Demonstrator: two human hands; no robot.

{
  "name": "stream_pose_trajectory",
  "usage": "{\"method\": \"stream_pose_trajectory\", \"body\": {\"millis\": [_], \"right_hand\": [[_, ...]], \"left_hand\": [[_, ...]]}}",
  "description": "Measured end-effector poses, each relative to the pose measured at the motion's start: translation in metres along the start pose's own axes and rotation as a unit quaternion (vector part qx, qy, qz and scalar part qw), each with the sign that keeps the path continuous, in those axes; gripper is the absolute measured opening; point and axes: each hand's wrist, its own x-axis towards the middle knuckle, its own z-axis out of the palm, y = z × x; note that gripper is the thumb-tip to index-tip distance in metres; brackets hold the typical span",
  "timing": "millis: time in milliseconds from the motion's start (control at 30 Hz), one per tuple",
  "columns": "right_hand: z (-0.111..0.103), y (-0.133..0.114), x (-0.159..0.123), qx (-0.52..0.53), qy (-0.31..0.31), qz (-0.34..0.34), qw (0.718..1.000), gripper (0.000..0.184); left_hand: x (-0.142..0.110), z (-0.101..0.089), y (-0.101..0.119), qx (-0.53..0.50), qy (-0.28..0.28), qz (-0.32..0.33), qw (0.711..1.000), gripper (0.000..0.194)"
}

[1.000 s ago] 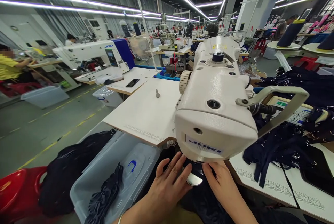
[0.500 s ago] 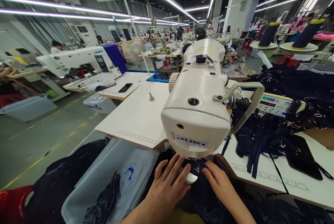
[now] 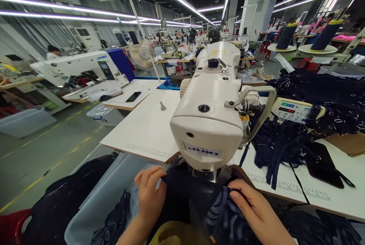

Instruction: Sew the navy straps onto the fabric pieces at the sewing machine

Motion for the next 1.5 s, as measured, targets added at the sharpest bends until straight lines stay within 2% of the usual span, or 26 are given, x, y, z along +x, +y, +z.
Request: {"method": "stream_pose_trajectory", "body": {"millis": [67, 133, 200, 267, 300, 367, 433, 500, 567, 667, 800, 1000, 1167, 1333, 1433, 1500], "right_hand": [[0.012, -0.021, 0.014, -0.049, 0.01, -0.074, 0.996, 0.02], [0.027, -0.034, 0.028, -0.149, 0.064, -0.118, 0.98, 0.024], [0.039, -0.039, 0.037, -0.242, 0.104, -0.127, 0.956, 0.029], [0.047, -0.038, 0.04, -0.28, 0.116, -0.111, 0.946, 0.028], [0.049, -0.036, 0.04, -0.269, 0.117, -0.091, 0.952, 0.024], [0.051, -0.03, 0.037, -0.186, 0.119, -0.029, 0.975, 0.016], [0.051, -0.024, 0.035, -0.039, 0.109, 0.028, 0.993, 0.015], [0.049, -0.02, 0.036, 0.094, 0.092, 0.054, 0.99, 0.017], [0.046, -0.016, 0.039, 0.148, 0.084, 0.071, 0.983, 0.022], [0.044, -0.01, 0.043, 0.127, 0.088, 0.105, 0.982, 0.026], [0.046, -0.002, 0.045, 0.08, 0.098, 0.112, 0.986, 0.023], [0.047, -0.005, 0.048, 0.033, 0.09, 0.136, 0.986, 0.025], [0.047, -0.005, 0.047, 0.034, 0.094, 0.123, 0.987, 0.027], [0.05, -0.005, 0.048, 0.05, 0.106, 0.115, 0.986, 0.025], [0.051, -0.011, 0.048, 0.081, 0.117, 0.089, 0.986, 0.025], [0.051, -0.009, 0.049, 0.062, 0.123, 0.072, 0.988, 0.028]], "left_hand": [[0.004, -0.001, -0.015, 0.038, 0.01, -0.019, 0.999, 0.019], [0.007, -0.002, -0.019, 0.059, 0.001, -0.004, 0.998, 0.021], [0.007, -0.003, -0.012, 0.053, -0.049, 0.092, 0.993, 0.03], [0.007, -0.004, 0.004, 0.031, -0.126, 0.241, 0.962, 0.038], [0.007, -0.004, 0.012, 0.022, -0.164, 0.301, 0.939, 0.04], [0.006, -0.004, 0.028, 0.022, -0.22, 0.35, 0.91, 0.041], [0.007, -0.004, 0.039, 0.032, -0.259, 0.333, 0.906, 0.041], [0.007, -0.003, 0.044, 0.032, -0.281, 0.308, 0.908, 0.041], [0.009, -0.004, 0.045, 0.014, -0.302, 0.29, 0.908, 0.041], [0.012, -0.007, 0.043, -0.029, -0.326, 0.253, 0.91, 0.041], [0.016, -0.009, 0.042, -0.062, -0.343, 0.215, 0.912, 0.042], [0.018, -0.008, 0.038, -0.075, -0.348, 0.217, 0.909, 0.045], [0.018, -0.009, 0.038, -0.061, -0.353, 0.216, 0.908, 0.045], [0.016, -0.006, 0.038, -0.029, -0.309, 0.23, 0.922, 0.044], [0.007, 0.003, 0.035, -0.021, -0.249, 0.235, 0.939, 0.046], [-0.001, 0.012, 0.031, -0.034, -0.205, 0.223, 0.952, 0.045]]}}
